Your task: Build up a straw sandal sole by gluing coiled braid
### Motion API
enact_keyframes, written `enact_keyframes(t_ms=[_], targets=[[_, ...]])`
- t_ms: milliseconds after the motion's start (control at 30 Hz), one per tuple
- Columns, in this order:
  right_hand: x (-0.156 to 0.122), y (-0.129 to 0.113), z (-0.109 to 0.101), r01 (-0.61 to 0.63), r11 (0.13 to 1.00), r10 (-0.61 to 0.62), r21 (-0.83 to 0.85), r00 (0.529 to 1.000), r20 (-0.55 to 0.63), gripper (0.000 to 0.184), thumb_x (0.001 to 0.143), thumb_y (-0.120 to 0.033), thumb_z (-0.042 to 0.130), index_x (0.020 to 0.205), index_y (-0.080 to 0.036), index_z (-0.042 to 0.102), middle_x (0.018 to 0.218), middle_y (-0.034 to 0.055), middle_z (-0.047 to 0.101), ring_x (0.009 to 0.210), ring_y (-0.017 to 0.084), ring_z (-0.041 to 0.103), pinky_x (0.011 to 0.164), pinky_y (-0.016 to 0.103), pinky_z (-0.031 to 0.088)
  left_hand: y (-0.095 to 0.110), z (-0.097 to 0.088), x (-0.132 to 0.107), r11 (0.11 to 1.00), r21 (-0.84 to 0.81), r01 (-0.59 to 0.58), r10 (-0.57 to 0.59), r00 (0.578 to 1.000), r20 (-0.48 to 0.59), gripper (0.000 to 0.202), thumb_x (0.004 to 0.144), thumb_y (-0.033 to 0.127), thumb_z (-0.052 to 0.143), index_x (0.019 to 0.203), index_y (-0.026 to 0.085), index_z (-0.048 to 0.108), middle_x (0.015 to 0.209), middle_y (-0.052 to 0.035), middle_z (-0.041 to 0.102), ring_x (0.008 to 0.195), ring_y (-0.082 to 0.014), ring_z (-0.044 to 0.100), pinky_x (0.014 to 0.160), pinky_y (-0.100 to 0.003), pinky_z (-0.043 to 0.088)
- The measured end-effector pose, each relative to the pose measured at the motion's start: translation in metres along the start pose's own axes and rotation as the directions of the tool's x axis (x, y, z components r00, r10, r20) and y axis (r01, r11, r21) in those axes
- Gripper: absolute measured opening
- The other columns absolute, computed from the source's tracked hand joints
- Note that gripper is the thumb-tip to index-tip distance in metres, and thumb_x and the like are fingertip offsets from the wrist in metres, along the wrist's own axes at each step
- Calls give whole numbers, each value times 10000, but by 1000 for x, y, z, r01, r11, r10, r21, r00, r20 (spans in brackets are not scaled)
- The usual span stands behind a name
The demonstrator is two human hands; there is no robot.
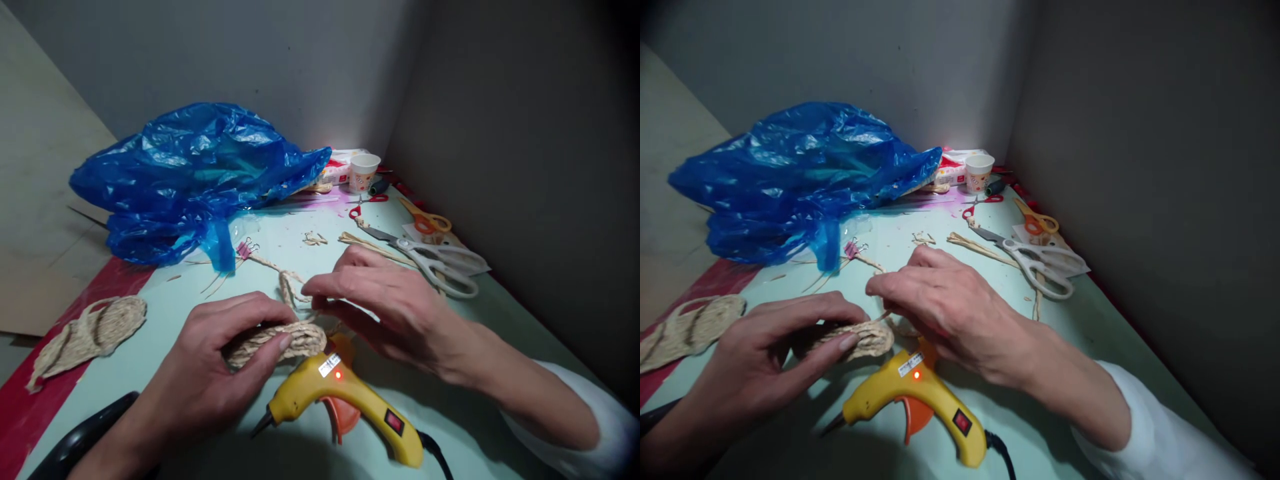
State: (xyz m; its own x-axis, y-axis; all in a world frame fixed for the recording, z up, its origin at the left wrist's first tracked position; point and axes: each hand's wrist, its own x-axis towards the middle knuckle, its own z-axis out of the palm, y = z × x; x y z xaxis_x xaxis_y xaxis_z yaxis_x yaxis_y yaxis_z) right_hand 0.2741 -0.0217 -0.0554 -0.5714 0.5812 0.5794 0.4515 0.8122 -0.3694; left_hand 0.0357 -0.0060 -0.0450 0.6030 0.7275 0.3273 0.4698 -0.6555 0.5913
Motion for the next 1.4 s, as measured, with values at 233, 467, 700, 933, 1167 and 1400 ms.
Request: enact_keyframes(t_ms=[233,467,700,933,1167,1400], targets=[[3,-20,-6,73,982,-79,-176,996,-32,155,1018,-102,450,1083,-157,580,887,30,703,759,165,522,706,333,446,-3,0,-1,999,11,31,-30,997,-64,122,860,191,647,927,274,706,876,72,784,729,-95,702,709,-163,517],[7,-19,-5,175,935,-189,-307,982,-17,288,1081,-123,307,1056,-101,593,799,48,699,736,149,552,638,330,454,-5,-1,1,996,-44,80,-83,993,-80,119,848,182,646,881,268,721,836,83,778,734,-87,701,703,-151,511],[3,-11,2,111,962,-127,-250,991,-50,204,1043,-100,408,1122,-66,592,841,70,667,794,163,541,674,309,467,-7,3,4,993,-91,80,-90,990,-112,213,821,126,655,933,272,762,888,66,809,787,-103,734,731,-149,524],[2,-6,0,-325,926,364,192,906,-217,245,958,-171,628,1190,-162,552,1045,28,694,895,105,652,826,228,531,-10,2,4,990,-124,67,-89,980,-177,220,811,144,687,903,319,784,860,83,808,723,-94,716,662,-138,517],[5,-21,24,-537,418,648,732,741,174,487,873,-311,744,1240,-259,429,1041,11,668,857,131,661,766,270,550,-10,6,4,979,-162,124,-164,952,-259,146,819,204,689,894,274,793,878,27,816,769,-143,738,685,-200,545],[4,-16,38,-500,318,727,806,674,131,579,818,-323,758,1253,-251,383,947,-21,590,797,100,578,720,234,484,-9,10,3,965,-233,123,-161,976,-149,222,939,312,589,1049,299,782,1027,-5,782,980,-186,693,846,-275,509]])
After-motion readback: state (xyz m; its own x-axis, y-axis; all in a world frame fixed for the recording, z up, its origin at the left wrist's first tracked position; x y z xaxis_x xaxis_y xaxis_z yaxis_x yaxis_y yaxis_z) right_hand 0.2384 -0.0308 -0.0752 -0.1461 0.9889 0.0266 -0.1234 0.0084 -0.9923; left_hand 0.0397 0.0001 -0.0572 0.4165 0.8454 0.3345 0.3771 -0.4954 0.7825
